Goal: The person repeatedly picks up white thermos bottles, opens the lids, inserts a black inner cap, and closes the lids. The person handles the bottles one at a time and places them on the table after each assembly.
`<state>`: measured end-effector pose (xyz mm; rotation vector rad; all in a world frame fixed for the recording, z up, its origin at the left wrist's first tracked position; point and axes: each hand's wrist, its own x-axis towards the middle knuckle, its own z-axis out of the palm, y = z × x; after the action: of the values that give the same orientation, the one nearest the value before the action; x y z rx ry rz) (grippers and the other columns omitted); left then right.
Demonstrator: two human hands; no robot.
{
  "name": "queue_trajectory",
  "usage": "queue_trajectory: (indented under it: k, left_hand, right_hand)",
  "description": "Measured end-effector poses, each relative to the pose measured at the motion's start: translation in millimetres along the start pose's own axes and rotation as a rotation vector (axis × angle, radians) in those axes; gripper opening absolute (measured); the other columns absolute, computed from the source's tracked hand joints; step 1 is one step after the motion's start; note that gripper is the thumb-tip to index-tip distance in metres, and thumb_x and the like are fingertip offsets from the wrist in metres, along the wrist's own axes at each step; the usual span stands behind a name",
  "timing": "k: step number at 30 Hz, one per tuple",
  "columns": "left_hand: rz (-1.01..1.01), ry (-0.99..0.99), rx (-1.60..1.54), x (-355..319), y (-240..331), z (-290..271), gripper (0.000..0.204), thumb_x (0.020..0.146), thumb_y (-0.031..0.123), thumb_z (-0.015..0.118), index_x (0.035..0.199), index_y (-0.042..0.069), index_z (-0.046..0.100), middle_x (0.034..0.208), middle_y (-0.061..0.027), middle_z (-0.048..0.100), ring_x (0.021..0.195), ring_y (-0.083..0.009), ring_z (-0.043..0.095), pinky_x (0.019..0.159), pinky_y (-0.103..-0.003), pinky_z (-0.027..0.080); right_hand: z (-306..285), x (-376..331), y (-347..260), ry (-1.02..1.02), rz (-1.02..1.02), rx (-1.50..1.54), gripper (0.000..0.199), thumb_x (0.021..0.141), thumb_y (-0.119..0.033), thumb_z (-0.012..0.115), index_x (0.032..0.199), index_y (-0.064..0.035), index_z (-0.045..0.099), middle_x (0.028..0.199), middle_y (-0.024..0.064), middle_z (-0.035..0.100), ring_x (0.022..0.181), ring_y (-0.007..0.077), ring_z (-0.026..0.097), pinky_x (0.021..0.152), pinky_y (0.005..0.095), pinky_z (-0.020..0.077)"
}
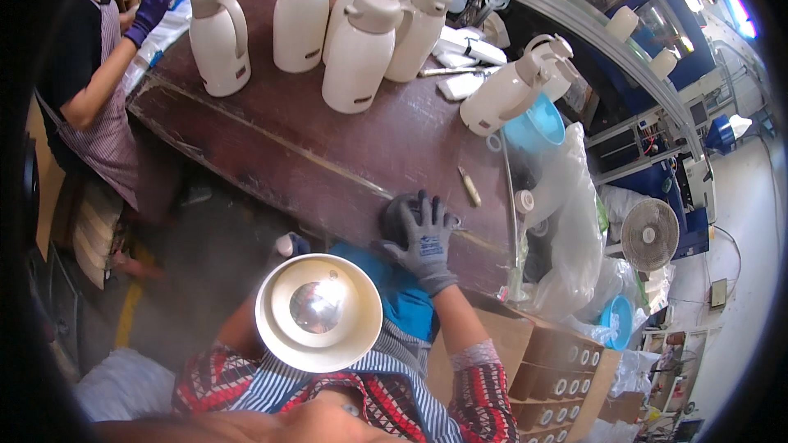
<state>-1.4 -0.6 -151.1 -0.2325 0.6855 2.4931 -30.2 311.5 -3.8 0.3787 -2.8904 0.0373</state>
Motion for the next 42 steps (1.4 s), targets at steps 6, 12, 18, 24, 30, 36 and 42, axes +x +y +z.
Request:
queue_trajectory:
  k: [6,12,18,24,30,36,42]
  left_hand:
    - [0.107,0.011,0.102,-31.5,26.1,1.0,0.012,0.101,0.022,0.066,0.099,0.011,0.062,0.09,-0.0015,0.066,0.082,-0.0131,0.064,0.077,-0.032,0.057]
    - [0.022,0.262,0.146,-11.3,40.7,-20.9,0.007,0.101,0.017,0.066,0.099,0.01,0.063,0.091,-0.0036,0.069,0.082,-0.014,0.066,0.075,-0.034,0.058]
    - [0.522,0.102,0.122,-50.6,53.9,69.4,0.006,0.098,0.012,0.062,0.102,0.008,0.065,0.095,-0.0046,0.067,0.087,-0.0189,0.067,0.082,-0.037,0.057]
    - [0.733,0.138,0.826,-33.9,69.9,89.5,0.008,0.101,0.012,0.064,0.097,0.005,0.064,0.086,-0.0011,0.062,0.081,-0.0117,0.062,0.075,-0.032,0.051]
    - [0.484,-0.008,0.675,-0.9,41.0,88.6,0.006,0.097,0.004,0.065,0.102,0.005,0.064,0.091,-0.001,0.065,0.08,-0.007,0.059,0.071,-0.025,0.048]
    - [0.201,-0.083,0.497,10.9,56.5,100.9,0.011,0.095,0.005,0.066,0.105,0.002,0.063,0.092,-0.0045,0.068,0.077,-0.0111,0.063,0.071,-0.027,0.054]
    - [1.248,0.268,1.311,-35.0,64.5,140.2,0.025,0.094,0.027,0.07,0.099,0.003,0.066,0.088,-0.0126,0.066,0.078,-0.0268,0.066,0.074,-0.039,0.054]
  right_hand:
    - [18.2,23.2,-8.8,-0.21,0.209,0.109,0.085,0.078,-0.065,0.072,0.152,-0.0287,0.048,0.162,0.0184,0.035,0.149,0.0495,0.027,0.112,0.076,0.0211]
    - [21.2,36.6,-16.9,-0.129,0.289,0.082,0.08,0.078,-0.065,0.071,0.148,-0.0318,0.051,0.16,0.0154,0.038,0.147,0.0477,0.031,0.108,0.0774,0.0272]
    - [-91.2,17.9,-25.5,0.109,0.361,0.533,0.076,0.085,-0.047,0.075,0.15,-0.0186,0.049,0.146,0.0131,0.049,0.136,0.0366,0.045,0.107,0.0576,0.0399]
    - [-211.1,-45.9,-46.5,0.224,-0.27,0.839,0.095,0.076,-0.049,0.085,0.149,0.0005,0.05,0.15,0.027,0.047,0.144,0.042,0.042,0.117,0.0515,0.0354]
    - [-201.3,-65.0,-45.2,0.244,-0.377,0.577,0.105,0.071,-0.073,0.079,0.147,-0.0056,0.053,0.157,0.0326,0.039,0.146,0.0581,0.032,0.117,0.0659,0.0278]
    - [-182.7,-87.4,-25.8,0.208,-0.465,0.633,0.102,0.075,-0.069,0.077,0.15,-0.0058,0.05,0.158,0.0337,0.037,0.148,0.0576,0.029,0.118,0.0645,0.0265]
    - [-159.1,-84.9,-28.0,0.198,0.47,1.2,0.095,0.097,-0.069,0.044,0.161,-0.0003,0.029,0.163,0.0187,0.034,0.151,0.0297,0.032,0.123,0.042,0.0251]
